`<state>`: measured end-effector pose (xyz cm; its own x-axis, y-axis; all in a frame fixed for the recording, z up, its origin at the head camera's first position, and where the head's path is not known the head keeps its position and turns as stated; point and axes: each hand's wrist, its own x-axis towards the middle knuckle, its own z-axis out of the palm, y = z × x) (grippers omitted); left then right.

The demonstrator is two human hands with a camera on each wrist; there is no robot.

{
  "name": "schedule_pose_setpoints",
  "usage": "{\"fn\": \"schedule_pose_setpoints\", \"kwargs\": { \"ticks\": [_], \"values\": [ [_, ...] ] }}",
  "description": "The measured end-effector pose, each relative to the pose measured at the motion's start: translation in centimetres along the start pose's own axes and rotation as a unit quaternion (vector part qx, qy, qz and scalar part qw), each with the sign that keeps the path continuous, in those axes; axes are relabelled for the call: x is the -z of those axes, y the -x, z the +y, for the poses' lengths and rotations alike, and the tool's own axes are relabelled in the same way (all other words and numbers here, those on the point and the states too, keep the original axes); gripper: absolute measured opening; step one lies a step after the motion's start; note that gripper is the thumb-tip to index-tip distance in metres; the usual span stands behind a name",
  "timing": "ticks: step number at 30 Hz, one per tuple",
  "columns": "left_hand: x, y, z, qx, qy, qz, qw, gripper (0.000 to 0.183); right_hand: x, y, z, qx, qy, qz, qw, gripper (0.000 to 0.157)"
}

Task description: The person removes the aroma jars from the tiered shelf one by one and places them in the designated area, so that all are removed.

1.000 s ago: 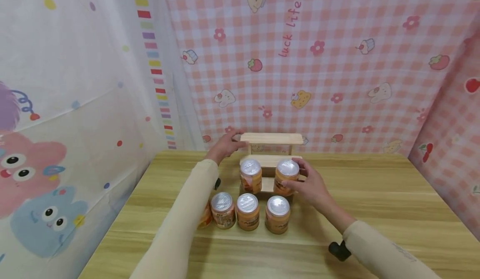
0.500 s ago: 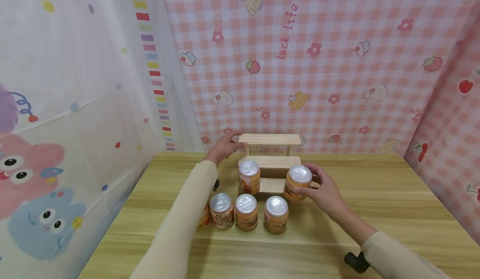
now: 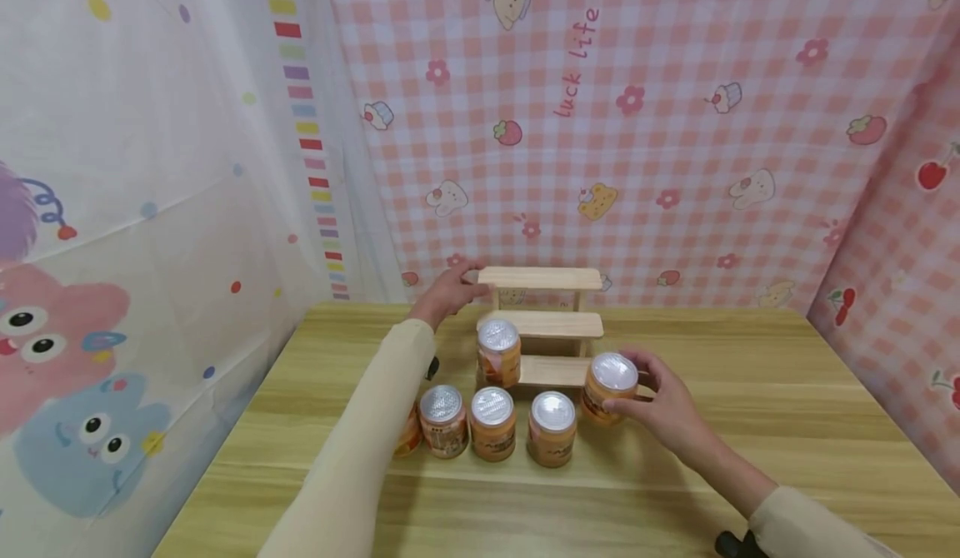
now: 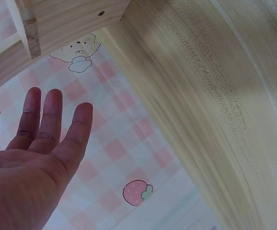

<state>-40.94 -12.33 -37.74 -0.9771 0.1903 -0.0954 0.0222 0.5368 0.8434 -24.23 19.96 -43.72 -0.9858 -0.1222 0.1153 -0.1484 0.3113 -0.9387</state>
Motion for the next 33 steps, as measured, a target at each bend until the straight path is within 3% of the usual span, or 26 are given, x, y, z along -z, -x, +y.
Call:
{"fn": "schedule_pose_setpoints", "kwargs": {
  "ticks": [23,33],
  "values": [
    [-0.1,0.0,-0.1,-0.002,0.001,0.002,1.0000,0.055,-1.0,1.9,3.1,-0.027,-0.006,-0.009,1.000,0.077],
    [0.0,0.2,0.0,-0.008,0.005,0.001,1.0000,0.055,-1.4,2.0,3.7,-0.008,-0.013,-0.009,1.000,0.079]
  ]
}}
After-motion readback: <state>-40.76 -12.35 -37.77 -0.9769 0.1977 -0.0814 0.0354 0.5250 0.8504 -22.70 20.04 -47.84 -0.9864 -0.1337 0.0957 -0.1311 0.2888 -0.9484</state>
